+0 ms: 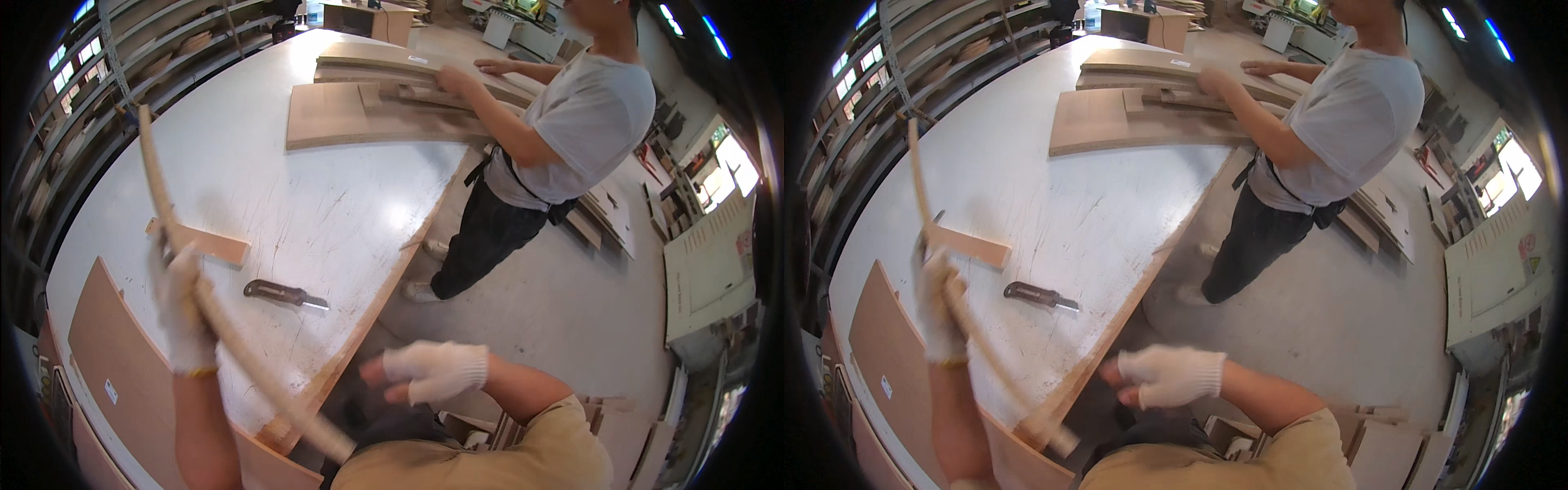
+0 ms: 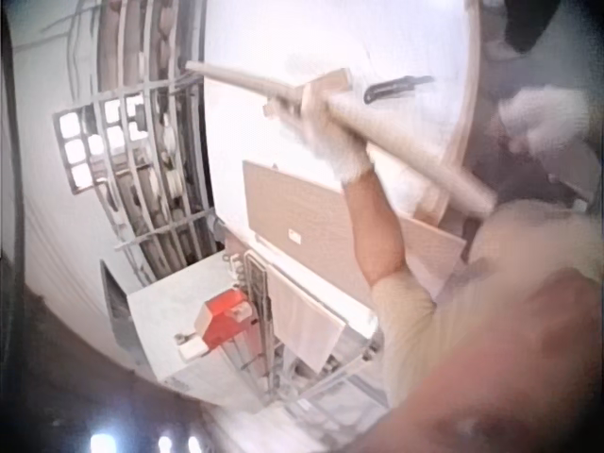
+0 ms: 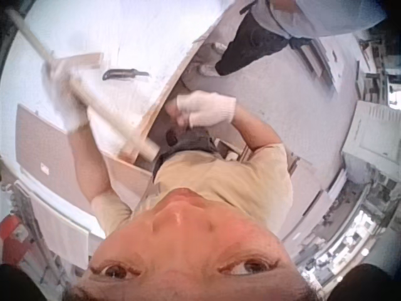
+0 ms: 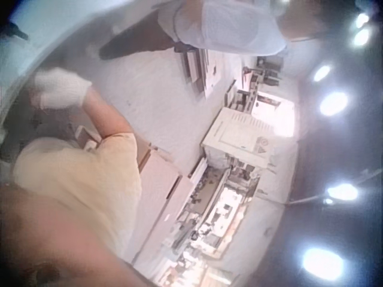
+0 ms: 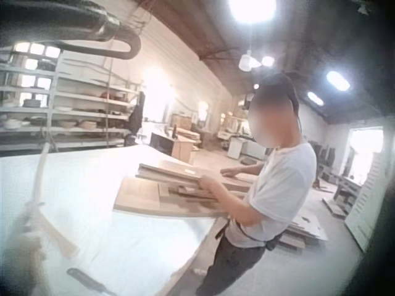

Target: The person unpacks flat-pack furniture components from cardboard, removes protective paper, and assembles parts using a utility knife and a heat gun. They apply edge banding to a board and stack finished pieces on a workbench.

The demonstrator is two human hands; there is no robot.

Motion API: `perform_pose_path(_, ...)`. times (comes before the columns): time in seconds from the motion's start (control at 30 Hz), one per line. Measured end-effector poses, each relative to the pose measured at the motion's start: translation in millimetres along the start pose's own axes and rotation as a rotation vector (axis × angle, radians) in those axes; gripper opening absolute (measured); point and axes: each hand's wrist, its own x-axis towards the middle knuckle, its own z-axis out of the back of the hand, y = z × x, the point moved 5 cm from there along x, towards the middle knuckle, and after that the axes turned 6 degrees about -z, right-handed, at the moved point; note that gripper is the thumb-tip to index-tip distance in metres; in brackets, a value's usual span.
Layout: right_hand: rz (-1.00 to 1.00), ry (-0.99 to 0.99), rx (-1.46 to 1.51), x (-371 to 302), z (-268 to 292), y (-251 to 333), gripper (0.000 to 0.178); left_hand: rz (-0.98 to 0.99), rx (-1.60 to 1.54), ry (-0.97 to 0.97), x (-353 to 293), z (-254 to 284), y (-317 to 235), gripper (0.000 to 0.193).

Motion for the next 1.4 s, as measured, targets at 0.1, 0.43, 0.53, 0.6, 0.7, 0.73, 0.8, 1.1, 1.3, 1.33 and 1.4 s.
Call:
perform_pose_path(0.1,0.347,-0.703,-0.553,-27.0,62.5,90.7,0.072,-0.095,0.088,-0.074,44.3,-87.9,27.8,0.095)
perform_pose_path(0.43,-0.063,-1.306,-1.418,28.0,252.7,84.9,0.080,0.044,0.314,-0.206,123.5,-349.6,51.8,0.112)
perform_pose_path(0.53,-0.173,-1.387,-1.378,41.4,328.5,75.6,0.070,0.110,0.280,-0.159,136.7,-408.8,53.0,0.114)
perform_pose_path(0.6,-0.222,-1.347,-1.249,32.9,373.1,78.5,0.068,0.144,0.320,-0.144,142.2,-434.7,45.7,0.115)
perform_pose_path(0.7,-0.159,-1.261,-1.044,27.3,421.4,83.7,0.067,-0.079,0.427,0.090,157.4,-431.3,31.8,0.111)
perform_pose_path(0.73,-0.114,-1.251,-0.965,26.4,436.9,76.8,0.063,-0.194,0.472,0.168,161.2,-429.5,27.7,0.110)
perform_pose_path(0.8,0.138,-0.979,-1.024,38.3,471.0,90.4,0.052,-0.261,0.488,0.342,163.6,-394.3,27.3,0.097)
perform_pose_path(1.1,-0.145,-0.775,-1.822,182.8,601.0,64.4,0.015,0.151,0.399,-0.077,93.9,-31.1,66.4,0.068)
perform_pose_path(1.3,-0.118,-0.929,-1.621,163.9,722.3,13.8,0.024,0.246,0.671,-0.586,-76.2,219.2,16.3,0.045)
perform_pose_path(1.33,-0.125,-0.943,-1.455,158.9,729.2,6.2,0.029,0.120,1.021,-0.632,-119.9,258.7,5.3,0.046)
perform_pose_path(1.4,0.043,-1.149,-1.636,98.3,731.2,-16.6,0.031,0.487,1.417,-0.786,-158.8,254.8,-21.5,0.067)
